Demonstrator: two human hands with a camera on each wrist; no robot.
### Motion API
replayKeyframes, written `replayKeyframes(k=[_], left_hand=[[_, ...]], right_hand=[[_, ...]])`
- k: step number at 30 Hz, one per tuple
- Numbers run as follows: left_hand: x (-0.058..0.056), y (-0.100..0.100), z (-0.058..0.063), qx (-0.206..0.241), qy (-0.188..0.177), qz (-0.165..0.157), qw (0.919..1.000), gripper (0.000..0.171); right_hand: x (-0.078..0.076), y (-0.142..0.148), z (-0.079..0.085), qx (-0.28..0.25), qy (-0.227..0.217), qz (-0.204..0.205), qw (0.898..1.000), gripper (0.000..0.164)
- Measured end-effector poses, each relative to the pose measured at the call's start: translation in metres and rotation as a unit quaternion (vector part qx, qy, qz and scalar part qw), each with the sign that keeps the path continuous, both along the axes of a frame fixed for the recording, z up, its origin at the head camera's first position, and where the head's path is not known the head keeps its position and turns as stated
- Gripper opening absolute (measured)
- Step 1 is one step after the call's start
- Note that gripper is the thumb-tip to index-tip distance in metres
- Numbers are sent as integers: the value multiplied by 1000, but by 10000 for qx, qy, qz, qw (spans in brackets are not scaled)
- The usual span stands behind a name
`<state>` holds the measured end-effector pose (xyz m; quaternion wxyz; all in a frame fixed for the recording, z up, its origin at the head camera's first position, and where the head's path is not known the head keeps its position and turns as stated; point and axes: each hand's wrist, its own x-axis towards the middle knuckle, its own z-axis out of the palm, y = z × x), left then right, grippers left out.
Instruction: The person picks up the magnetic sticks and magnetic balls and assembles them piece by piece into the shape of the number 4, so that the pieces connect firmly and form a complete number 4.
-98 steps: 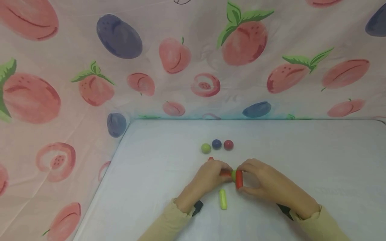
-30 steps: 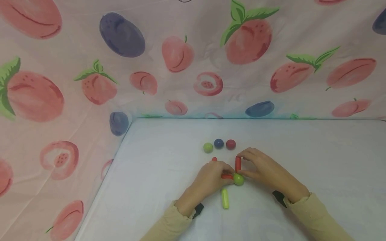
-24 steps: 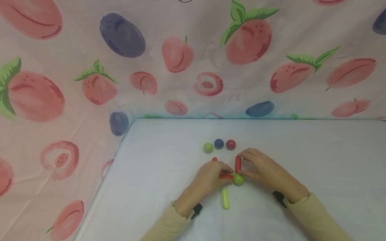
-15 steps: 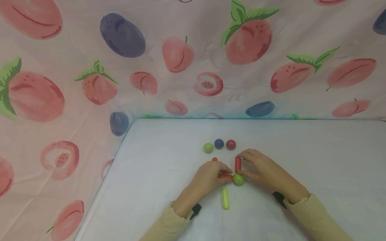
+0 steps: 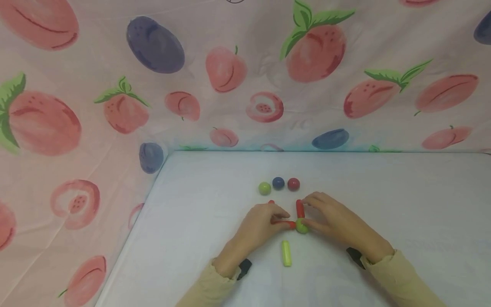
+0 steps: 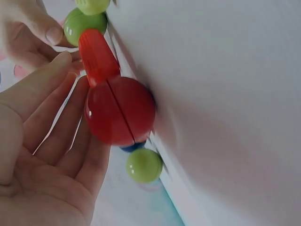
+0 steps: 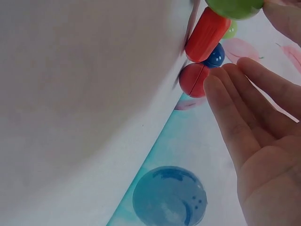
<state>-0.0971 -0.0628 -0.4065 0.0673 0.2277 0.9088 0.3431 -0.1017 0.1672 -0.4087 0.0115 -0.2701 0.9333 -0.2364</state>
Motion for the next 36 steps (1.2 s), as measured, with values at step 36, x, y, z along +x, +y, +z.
replayKeyframes(k=[36], left_hand=[[-1, -39, -8, -555, -936, 91, 9940, 44]], right_hand=[[5, -6, -3, 152, -671, -42, 9976, 18]])
